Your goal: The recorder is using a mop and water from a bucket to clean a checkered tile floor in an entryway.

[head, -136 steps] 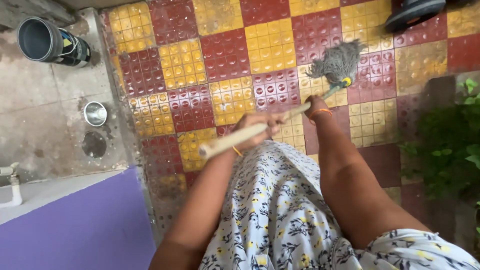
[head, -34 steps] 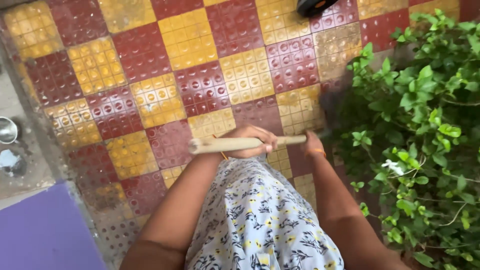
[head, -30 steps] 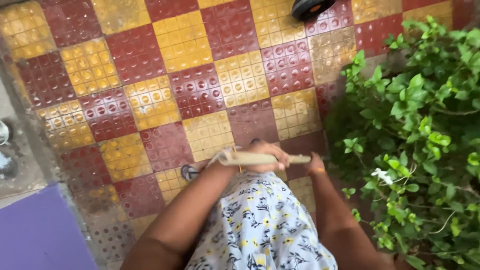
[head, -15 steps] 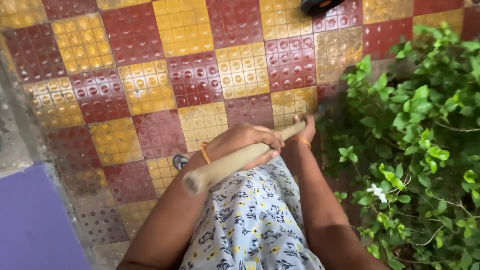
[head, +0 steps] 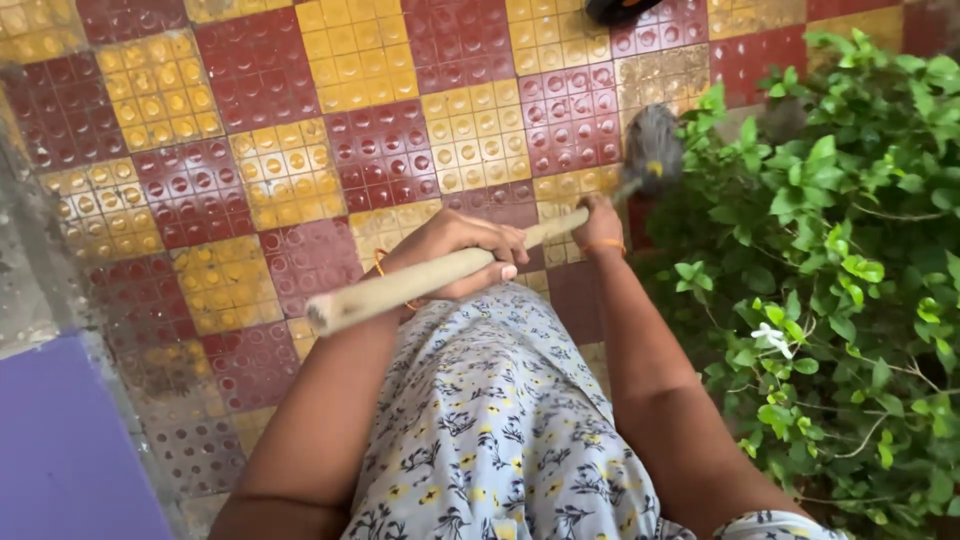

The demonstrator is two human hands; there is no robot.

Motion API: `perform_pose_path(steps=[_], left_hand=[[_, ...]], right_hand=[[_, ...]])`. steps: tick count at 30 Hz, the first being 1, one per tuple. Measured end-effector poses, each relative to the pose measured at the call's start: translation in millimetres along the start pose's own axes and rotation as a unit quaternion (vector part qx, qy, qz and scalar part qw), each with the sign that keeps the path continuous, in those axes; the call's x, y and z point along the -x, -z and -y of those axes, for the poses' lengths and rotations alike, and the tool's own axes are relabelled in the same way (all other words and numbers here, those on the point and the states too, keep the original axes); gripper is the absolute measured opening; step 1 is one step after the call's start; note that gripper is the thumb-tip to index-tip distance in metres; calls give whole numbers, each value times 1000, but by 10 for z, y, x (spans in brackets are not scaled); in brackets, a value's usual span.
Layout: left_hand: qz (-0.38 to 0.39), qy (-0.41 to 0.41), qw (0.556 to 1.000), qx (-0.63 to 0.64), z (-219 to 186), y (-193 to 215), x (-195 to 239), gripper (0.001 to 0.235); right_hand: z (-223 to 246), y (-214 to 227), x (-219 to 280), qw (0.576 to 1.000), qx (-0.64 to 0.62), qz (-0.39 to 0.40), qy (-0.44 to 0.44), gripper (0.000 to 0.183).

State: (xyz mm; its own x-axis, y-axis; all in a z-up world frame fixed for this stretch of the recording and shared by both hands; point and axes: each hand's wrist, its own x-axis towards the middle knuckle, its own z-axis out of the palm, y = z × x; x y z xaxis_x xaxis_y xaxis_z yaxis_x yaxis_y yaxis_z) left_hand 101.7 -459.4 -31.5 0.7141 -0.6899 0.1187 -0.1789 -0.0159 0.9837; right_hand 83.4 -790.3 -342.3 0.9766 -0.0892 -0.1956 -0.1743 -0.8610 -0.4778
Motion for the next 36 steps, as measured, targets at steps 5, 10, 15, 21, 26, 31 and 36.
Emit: perform_pose_path(steps=[5,10,15,21,26,31,36], left_hand=[[48,36,989,136,589,-470,90,9],[96,25,990,97,499,-996,232,13],[133,-17,986,94,330,-1098,443,15],[63,19,998,24,-582,-170,629,12],[14,78,988,-136,-1293,218,1011,16],[-108,65,969,-214,-1720,355,1453,16],[-91,84,978,-169,-1714,355,1550,12]], right_hand=[[-1372,-550,931,993,58,77,-65,61],[-1595,-520,1986,976,67,120,-167,69],[-1580,-828,2157,950,-128,40,-283,51],[319,-468,1327,864,-401,33,-304,46],[1197,-695,693,986,-144,65,-55,39],[2407,-618,521,980,-120,135,81,34],[2402,-508,629,960,-44,206,183,26]])
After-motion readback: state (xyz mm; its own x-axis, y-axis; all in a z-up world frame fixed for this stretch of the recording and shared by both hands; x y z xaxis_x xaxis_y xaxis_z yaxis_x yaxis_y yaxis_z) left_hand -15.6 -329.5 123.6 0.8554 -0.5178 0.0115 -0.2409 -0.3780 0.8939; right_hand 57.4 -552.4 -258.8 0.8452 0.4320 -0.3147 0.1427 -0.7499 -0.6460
